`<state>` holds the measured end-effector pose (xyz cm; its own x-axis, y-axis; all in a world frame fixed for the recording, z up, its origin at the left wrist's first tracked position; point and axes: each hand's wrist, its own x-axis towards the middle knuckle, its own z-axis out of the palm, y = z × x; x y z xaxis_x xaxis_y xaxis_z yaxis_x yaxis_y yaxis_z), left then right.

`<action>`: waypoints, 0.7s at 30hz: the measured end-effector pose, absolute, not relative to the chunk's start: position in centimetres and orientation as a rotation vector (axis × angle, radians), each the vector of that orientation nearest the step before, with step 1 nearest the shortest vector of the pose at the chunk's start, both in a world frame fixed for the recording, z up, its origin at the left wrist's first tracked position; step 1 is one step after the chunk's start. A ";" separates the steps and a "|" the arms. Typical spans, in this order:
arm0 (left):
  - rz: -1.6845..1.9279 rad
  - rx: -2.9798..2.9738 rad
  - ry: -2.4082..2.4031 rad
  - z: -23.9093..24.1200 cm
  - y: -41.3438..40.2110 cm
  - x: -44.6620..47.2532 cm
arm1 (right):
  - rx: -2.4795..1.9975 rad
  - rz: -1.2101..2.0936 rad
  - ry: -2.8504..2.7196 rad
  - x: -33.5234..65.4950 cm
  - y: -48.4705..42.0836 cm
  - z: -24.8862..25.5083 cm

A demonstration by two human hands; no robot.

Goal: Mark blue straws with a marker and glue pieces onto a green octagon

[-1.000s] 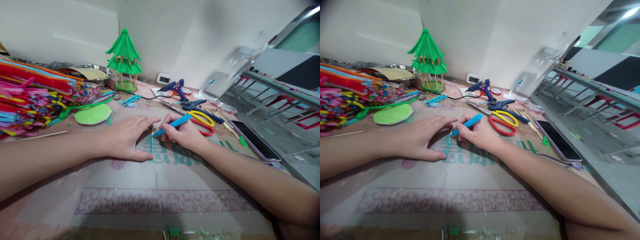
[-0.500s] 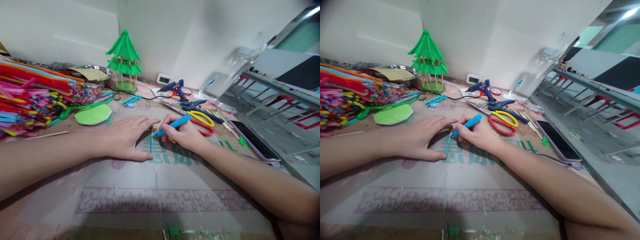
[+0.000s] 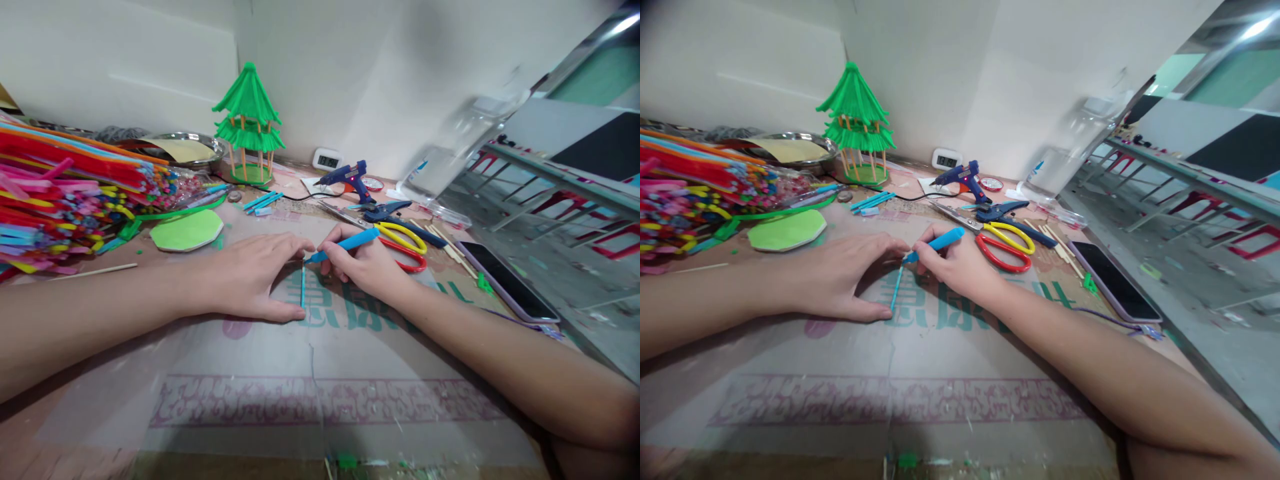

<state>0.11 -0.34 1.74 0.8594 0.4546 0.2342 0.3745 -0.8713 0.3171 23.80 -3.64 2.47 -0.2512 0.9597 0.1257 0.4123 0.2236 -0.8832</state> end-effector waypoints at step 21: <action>0.578 3.151 0.459 1.2 -1.6 -0.5 | -1.297 0.922 -1.715 23.8 -3.0 2.7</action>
